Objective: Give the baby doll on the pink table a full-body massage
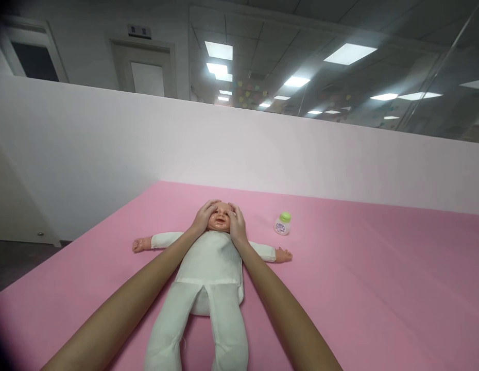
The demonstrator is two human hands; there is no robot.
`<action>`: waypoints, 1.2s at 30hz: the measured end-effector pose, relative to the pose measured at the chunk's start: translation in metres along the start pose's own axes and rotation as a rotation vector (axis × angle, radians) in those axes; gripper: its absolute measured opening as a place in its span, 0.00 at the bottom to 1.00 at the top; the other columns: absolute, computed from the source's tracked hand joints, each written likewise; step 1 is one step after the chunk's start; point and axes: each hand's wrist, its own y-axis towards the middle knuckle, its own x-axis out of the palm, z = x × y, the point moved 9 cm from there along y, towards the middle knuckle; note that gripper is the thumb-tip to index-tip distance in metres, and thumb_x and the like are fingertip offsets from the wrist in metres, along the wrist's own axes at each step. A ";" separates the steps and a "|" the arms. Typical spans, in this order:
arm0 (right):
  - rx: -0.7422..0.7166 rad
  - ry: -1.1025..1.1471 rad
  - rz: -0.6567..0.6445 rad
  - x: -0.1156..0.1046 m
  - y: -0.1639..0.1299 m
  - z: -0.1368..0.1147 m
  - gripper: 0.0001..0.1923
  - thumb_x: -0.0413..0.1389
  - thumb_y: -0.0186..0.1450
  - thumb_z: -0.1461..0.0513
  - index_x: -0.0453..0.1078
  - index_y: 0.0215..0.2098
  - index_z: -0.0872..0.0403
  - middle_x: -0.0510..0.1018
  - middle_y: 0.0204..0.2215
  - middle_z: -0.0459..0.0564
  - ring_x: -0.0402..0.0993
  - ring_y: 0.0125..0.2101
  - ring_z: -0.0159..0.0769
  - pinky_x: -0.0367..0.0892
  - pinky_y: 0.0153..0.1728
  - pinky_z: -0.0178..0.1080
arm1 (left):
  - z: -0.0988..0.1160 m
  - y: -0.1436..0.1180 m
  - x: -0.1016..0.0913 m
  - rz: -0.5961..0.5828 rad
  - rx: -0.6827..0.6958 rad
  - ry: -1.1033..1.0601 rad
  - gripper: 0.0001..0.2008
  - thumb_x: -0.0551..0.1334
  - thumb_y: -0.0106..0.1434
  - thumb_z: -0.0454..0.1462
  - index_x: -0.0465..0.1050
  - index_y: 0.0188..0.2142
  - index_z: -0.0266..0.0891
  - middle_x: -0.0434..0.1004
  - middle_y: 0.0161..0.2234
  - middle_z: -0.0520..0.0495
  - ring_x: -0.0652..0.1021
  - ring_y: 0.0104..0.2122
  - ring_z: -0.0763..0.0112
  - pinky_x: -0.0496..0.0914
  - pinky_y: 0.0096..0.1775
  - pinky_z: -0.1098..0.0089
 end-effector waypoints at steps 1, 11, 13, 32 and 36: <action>0.002 0.006 0.009 -0.001 0.000 0.000 0.21 0.55 0.64 0.53 0.74 0.53 0.49 0.77 0.57 0.48 0.70 0.59 0.44 0.65 0.60 0.43 | 0.000 0.000 0.000 0.002 -0.002 -0.001 0.17 0.56 0.64 0.42 0.76 0.48 0.40 0.79 0.50 0.45 0.77 0.53 0.59 0.69 0.56 0.64; -0.008 0.007 0.006 -0.001 0.000 -0.001 0.20 0.55 0.65 0.52 0.74 0.52 0.48 0.78 0.56 0.48 0.71 0.58 0.43 0.65 0.60 0.43 | -0.001 0.000 -0.001 0.012 -0.004 -0.003 0.17 0.55 0.63 0.41 0.76 0.47 0.40 0.80 0.50 0.45 0.77 0.52 0.60 0.70 0.55 0.65; -0.008 0.010 0.000 0.000 0.000 -0.002 0.21 0.56 0.65 0.51 0.74 0.53 0.49 0.78 0.56 0.48 0.71 0.58 0.44 0.65 0.60 0.43 | -0.001 0.000 -0.001 0.012 -0.002 -0.004 0.17 0.55 0.64 0.42 0.76 0.47 0.40 0.80 0.50 0.44 0.77 0.52 0.60 0.70 0.55 0.65; -0.016 0.024 0.030 -0.002 0.002 -0.002 0.20 0.55 0.63 0.51 0.75 0.50 0.49 0.79 0.55 0.48 0.71 0.58 0.43 0.64 0.62 0.43 | -0.003 0.002 -0.002 0.038 -0.021 -0.017 0.16 0.55 0.62 0.40 0.77 0.46 0.40 0.80 0.51 0.45 0.76 0.54 0.60 0.69 0.57 0.66; -0.018 0.021 0.010 0.000 0.002 -0.003 0.21 0.57 0.63 0.50 0.75 0.51 0.49 0.78 0.55 0.49 0.72 0.58 0.43 0.65 0.60 0.43 | 0.000 0.001 -0.002 0.043 -0.027 -0.026 0.16 0.57 0.62 0.42 0.77 0.46 0.39 0.80 0.50 0.45 0.77 0.53 0.60 0.69 0.56 0.66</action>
